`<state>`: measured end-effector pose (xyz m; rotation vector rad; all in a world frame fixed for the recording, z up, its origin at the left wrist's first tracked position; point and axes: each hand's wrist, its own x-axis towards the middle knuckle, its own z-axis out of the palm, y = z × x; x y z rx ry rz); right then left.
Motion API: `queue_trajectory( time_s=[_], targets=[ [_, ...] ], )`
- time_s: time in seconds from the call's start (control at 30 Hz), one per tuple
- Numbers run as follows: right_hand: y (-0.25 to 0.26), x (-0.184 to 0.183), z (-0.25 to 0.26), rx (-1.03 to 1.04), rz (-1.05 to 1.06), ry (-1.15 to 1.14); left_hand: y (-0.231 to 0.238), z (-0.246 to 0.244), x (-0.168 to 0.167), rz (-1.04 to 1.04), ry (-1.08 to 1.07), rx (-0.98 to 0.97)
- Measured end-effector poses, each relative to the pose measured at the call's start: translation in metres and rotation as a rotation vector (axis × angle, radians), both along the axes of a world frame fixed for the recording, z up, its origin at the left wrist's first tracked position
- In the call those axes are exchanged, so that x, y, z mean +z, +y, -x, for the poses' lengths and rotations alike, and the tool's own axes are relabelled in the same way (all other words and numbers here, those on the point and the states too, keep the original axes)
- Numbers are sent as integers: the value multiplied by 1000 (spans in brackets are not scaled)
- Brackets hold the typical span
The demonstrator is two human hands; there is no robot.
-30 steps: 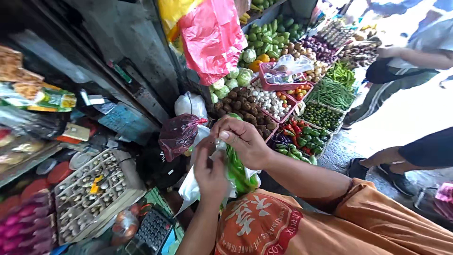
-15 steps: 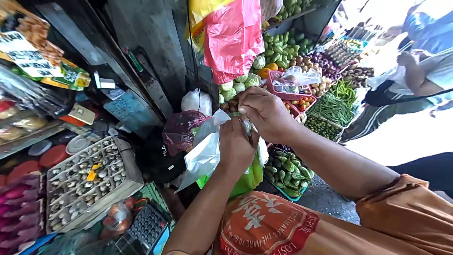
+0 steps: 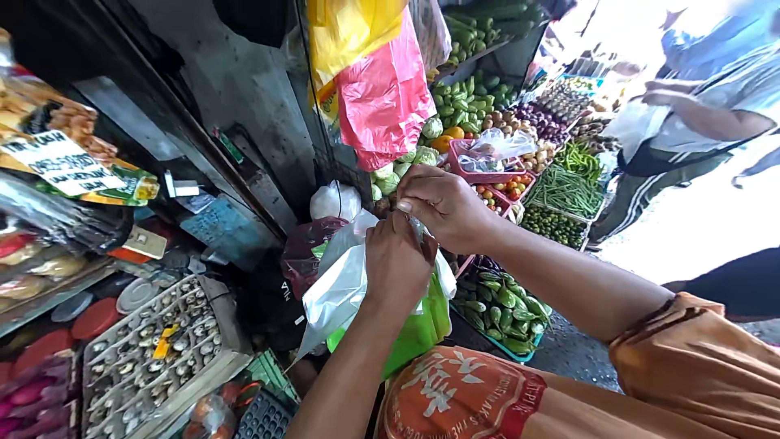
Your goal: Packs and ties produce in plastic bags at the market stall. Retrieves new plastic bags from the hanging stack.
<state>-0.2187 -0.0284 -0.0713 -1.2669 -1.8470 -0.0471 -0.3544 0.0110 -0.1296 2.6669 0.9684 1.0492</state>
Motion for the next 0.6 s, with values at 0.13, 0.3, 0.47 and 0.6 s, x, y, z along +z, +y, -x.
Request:
queue_trajectory(
  time_s=[0.13, 0.3, 0.47, 0.6],
  targets=[
    [-5, 2, 6, 8, 7, -45, -5, 16, -4, 81, -78, -37],
    [22, 30, 6, 133, -58, -95, 18, 26, 1, 411, -232, -95],
    [52, 80, -6, 158, -131, -128, 56, -10, 38, 258, -382, -106],
    [52, 142, -43, 105, -161, -59, 74, -37, 122, 204, -512, -205]
  ],
)
